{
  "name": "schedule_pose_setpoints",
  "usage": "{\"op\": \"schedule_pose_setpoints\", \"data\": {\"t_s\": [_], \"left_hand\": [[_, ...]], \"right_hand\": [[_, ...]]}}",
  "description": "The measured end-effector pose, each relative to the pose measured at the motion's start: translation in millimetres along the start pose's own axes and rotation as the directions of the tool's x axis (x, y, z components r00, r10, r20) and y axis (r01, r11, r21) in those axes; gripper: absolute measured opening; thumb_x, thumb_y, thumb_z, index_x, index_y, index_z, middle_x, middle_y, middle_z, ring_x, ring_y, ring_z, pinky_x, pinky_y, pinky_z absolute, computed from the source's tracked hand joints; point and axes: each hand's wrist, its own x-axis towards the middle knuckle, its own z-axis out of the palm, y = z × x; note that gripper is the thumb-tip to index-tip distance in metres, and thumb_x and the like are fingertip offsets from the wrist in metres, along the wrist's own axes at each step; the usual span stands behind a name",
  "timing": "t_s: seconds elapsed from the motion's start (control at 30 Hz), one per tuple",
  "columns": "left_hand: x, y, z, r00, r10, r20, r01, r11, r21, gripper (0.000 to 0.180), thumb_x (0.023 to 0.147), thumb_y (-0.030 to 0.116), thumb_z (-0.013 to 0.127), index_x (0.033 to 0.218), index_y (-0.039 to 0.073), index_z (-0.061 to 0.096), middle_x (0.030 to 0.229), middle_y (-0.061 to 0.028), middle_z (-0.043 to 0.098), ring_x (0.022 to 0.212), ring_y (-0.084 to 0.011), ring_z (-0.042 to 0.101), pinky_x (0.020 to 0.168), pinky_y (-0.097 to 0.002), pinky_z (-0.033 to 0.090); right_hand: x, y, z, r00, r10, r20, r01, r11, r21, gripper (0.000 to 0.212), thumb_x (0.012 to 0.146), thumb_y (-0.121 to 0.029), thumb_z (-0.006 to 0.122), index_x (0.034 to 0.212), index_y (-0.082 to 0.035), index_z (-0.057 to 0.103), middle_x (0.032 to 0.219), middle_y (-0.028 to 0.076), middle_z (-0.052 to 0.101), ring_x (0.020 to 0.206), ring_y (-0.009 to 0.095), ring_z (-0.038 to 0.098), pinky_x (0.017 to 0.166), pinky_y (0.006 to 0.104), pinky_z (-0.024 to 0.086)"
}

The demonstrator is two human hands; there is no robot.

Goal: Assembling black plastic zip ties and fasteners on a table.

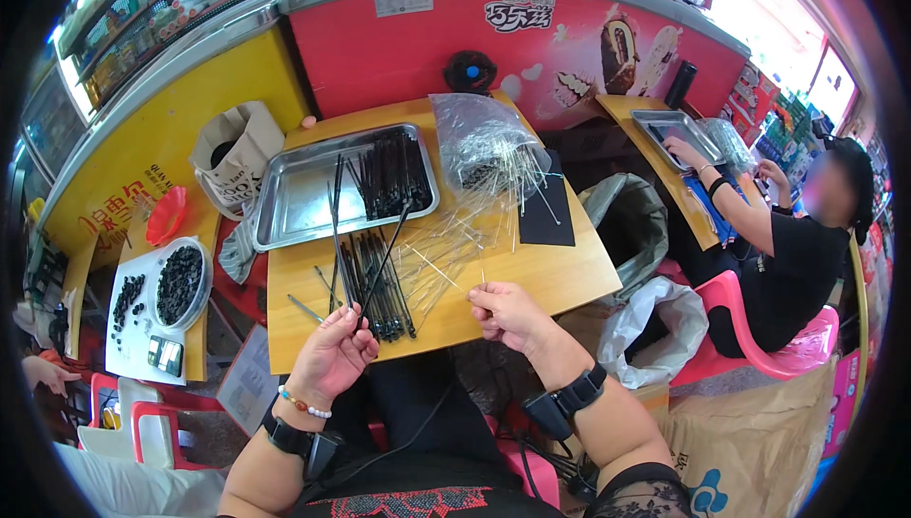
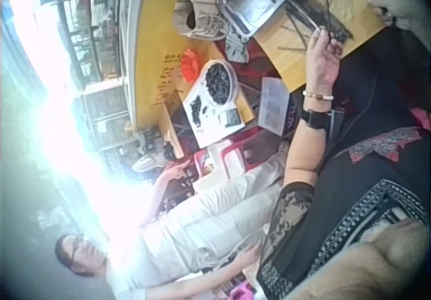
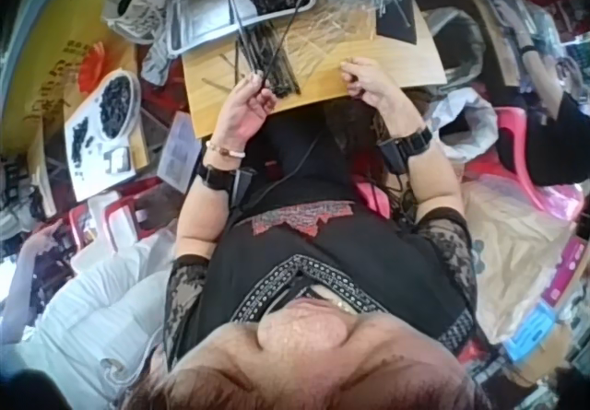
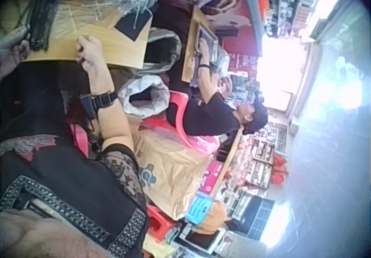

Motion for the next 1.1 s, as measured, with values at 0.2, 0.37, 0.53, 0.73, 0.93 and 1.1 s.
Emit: {"op": "schedule_pose_setpoints", "data": {"t_s": [0.2,0.37,0.53,0.73,0.93,1.1], "left_hand": [[-4.1,6.2,-5.5,0.999,0.031,0.012,-0.031,0.999,-0.012,0.008,0.092,0.010,0.056,0.097,0.010,0.062,0.085,-0.0025,0.065,0.072,-0.0115,0.062,0.073,-0.0304,0.052],[0.2,5.8,-9.5,1.000,0.024,-0.003,-0.024,0.999,-0.028,0.009,0.093,0.011,0.054,0.098,0.009,0.062,0.084,-0.0024,0.065,0.072,-0.0115,0.062,0.074,-0.0318,0.051],[-0.4,8.3,-11.7,0.999,0.035,0.040,-0.034,0.999,-0.011,0.007,0.092,0.011,0.056,0.095,0.009,0.062,0.084,-0.0024,0.065,0.073,-0.0114,0.062,0.074,-0.0310,0.051],[-1.4,-0.4,-6.3,0.997,-0.018,0.076,0.019,1.000,-0.009,0.007,0.092,0.012,0.057,0.096,0.009,0.062,0.085,-0.0025,0.065,0.075,-0.0111,0.062,0.076,-0.0292,0.051],[-3.4,-1.9,-0.9,0.995,-0.016,0.094,0.017,1.000,-0.012,0.008,0.092,0.012,0.057,0.097,0.009,0.062,0.085,-0.0028,0.065,0.075,-0.0110,0.062,0.075,-0.0289,0.051],[-1.8,-6.2,-3.3,0.994,-0.040,0.103,0.042,0.999,-0.022,0.008,0.092,0.011,0.056,0.097,0.008,0.062,0.085,-0.0030,0.064,0.074,-0.0110,0.061,0.075,-0.0288,0.050]], "right_hand": [[-7.3,2.3,3.5,0.993,0.093,0.071,-0.102,0.986,0.135,0.009,0.095,-0.014,0.051,0.099,-0.007,0.055,0.063,-0.003,0.048,0.045,0.004,0.034,0.045,0.0198,0.027],[-6.4,-6.9,5.0,0.979,0.156,0.134,-0.169,0.981,0.091,0.018,0.096,-0.013,0.046,0.111,-0.005,0.053,0.064,-0.004,0.047,0.045,0.003,0.032,0.046,0.0194,0.028],[-13.3,-15.4,-4.7,0.969,0.168,0.179,-0.189,0.976,0.111,0.019,0.096,-0.013,0.046,0.111,-0.004,0.054,0.064,-0.004,0.047,0.045,0.002,0.032,0.046,0.0188,0.027],[-20.7,-21.9,-1.2,0.974,0.142,0.175,-0.161,0.982,0.099,0.019,0.095,-0.011,0.046,0.110,-0.004,0.053,0.063,-0.004,0.046,0.045,0.003,0.032,0.046,0.0184,0.027],[-29.6,-33.6,-8.4,0.971,0.156,0.180,-0.163,0.986,0.023,0.023,0.093,-0.011,0.046,0.114,-0.002,0.050,0.061,-0.005,0.045,0.044,0.002,0.032,0.046,0.0184,0.026],[-33.4,-37.5,-1.7,0.962,0.167,0.216,-0.189,0.978,0.087,0.024,0.094,-0.012,0.046,0.115,-0.002,0.049,0.060,-0.005,0.043,0.045,0.002,0.032,0.046,0.0189,0.026]]}}
